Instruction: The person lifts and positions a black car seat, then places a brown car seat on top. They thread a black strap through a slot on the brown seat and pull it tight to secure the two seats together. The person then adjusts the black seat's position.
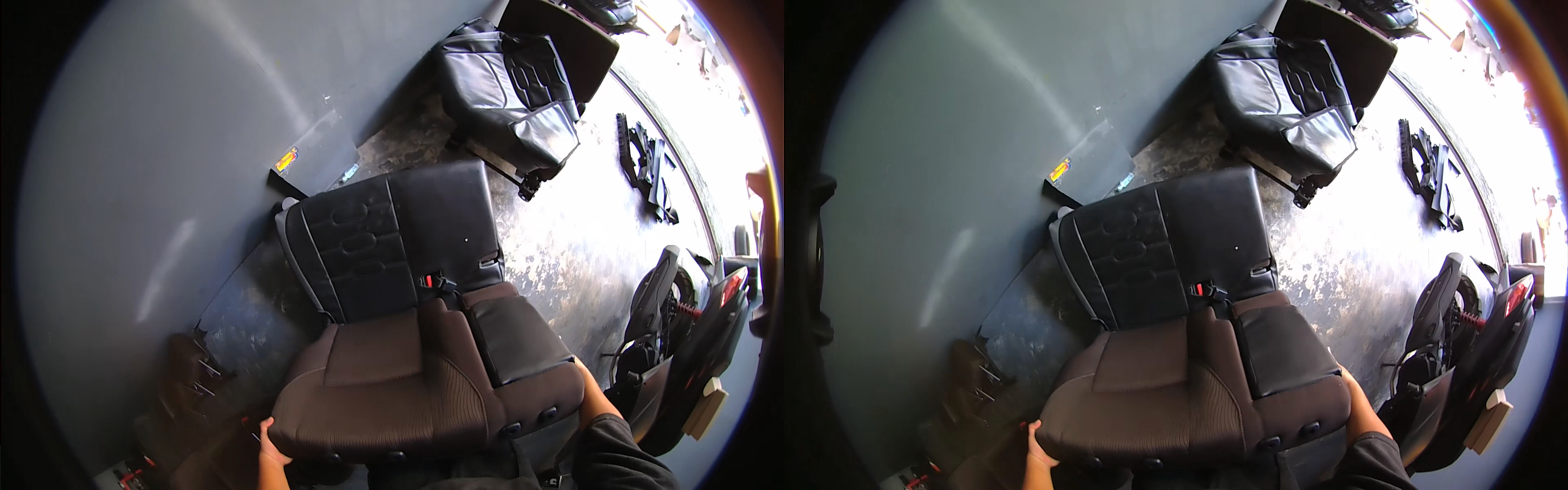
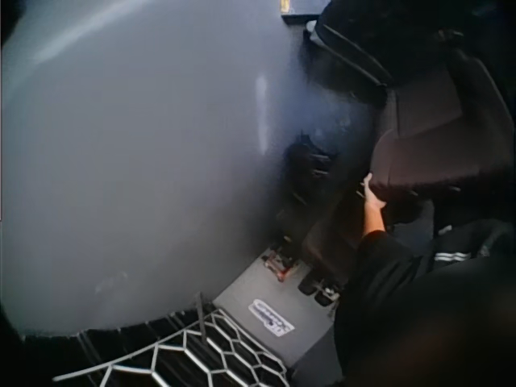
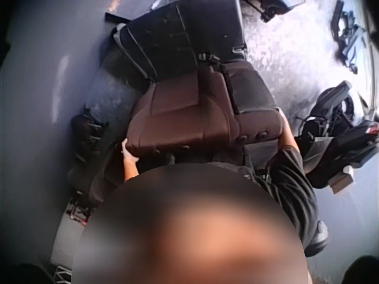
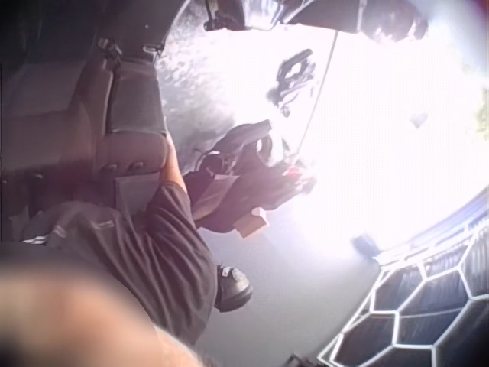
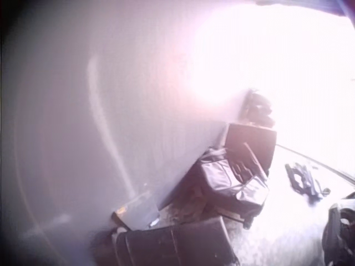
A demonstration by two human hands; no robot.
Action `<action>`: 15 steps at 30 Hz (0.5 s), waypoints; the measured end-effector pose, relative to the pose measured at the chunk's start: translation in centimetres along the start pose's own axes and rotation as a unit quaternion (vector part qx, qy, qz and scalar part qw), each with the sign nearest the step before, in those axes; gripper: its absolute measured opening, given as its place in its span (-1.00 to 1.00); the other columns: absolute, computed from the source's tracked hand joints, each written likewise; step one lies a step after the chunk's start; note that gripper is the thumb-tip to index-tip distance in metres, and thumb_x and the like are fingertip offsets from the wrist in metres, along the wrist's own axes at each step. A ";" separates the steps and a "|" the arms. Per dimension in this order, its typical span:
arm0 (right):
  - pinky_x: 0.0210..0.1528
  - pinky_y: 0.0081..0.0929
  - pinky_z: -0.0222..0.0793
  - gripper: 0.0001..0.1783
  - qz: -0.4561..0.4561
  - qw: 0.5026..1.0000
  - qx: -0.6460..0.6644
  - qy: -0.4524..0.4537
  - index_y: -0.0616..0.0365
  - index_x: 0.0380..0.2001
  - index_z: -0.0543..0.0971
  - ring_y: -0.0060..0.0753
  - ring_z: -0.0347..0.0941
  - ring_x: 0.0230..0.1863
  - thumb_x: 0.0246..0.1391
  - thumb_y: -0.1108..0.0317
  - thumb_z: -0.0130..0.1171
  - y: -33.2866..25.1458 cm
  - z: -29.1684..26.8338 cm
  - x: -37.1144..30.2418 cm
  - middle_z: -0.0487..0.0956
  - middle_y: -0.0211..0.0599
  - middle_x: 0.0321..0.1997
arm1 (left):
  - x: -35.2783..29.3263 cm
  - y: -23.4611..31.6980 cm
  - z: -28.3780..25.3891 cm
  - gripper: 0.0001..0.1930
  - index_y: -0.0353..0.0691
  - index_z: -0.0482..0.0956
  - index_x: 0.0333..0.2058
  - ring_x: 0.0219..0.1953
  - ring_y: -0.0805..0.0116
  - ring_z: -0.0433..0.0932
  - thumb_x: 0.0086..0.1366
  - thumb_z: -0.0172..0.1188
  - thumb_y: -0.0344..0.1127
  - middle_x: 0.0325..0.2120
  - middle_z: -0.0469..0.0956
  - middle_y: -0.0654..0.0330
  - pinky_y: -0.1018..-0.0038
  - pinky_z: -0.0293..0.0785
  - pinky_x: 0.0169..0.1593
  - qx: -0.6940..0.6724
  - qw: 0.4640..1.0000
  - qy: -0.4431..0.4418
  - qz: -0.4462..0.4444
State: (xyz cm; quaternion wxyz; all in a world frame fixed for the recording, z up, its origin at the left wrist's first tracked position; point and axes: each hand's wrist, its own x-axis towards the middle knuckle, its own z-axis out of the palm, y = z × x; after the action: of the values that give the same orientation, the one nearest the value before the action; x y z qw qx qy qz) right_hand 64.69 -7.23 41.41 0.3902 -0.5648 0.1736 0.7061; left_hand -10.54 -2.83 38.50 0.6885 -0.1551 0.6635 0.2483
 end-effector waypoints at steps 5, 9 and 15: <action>0.44 0.05 0.25 -0.17 -0.019 0.999 -0.040 -0.016 -0.05 0.38 0.41 -0.05 0.31 0.42 0.15 -0.23 0.27 -6.0 0.2 -0.6 0.44 -0.22 0.41 | -2.1 -9.4 0.5 -0.21 -0.10 0.52 0.20 0.20 -0.05 0.50 0.12 0.20 0.33 0.15 0.58 0.09 -0.16 0.38 0.26 -0.038 0.998 -0.033 0.034; 0.45 0.04 0.25 -0.17 -0.035 0.996 -0.069 -0.031 -0.05 0.37 0.41 -0.06 0.31 0.41 0.14 -0.20 0.30 -10.6 2.2 -0.8 0.44 -0.23 0.41 | -4.1 -14.2 3.2 -0.34 -0.14 0.53 0.21 0.27 -0.05 0.44 0.32 0.05 0.21 0.22 0.53 0.08 0.04 0.31 0.37 -0.152 0.986 0.066 0.003; 0.45 0.04 0.24 -0.17 -0.059 0.989 -0.122 -0.057 -0.06 0.37 0.41 -0.06 0.31 0.41 0.11 -0.16 0.36 -17.5 7.5 -0.9 0.45 -0.24 0.40 | -10.0 -10.1 11.5 -0.38 -0.14 0.51 0.23 0.28 -0.02 0.45 0.41 -0.06 0.17 0.23 0.53 0.08 0.05 0.33 0.37 -0.147 0.986 0.076 0.006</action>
State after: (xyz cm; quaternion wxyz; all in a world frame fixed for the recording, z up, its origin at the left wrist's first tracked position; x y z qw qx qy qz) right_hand 72.86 8.75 47.96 0.3685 -0.5766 0.0302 0.7286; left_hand 4.67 -6.33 48.10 0.6041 -0.2690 0.6711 0.3351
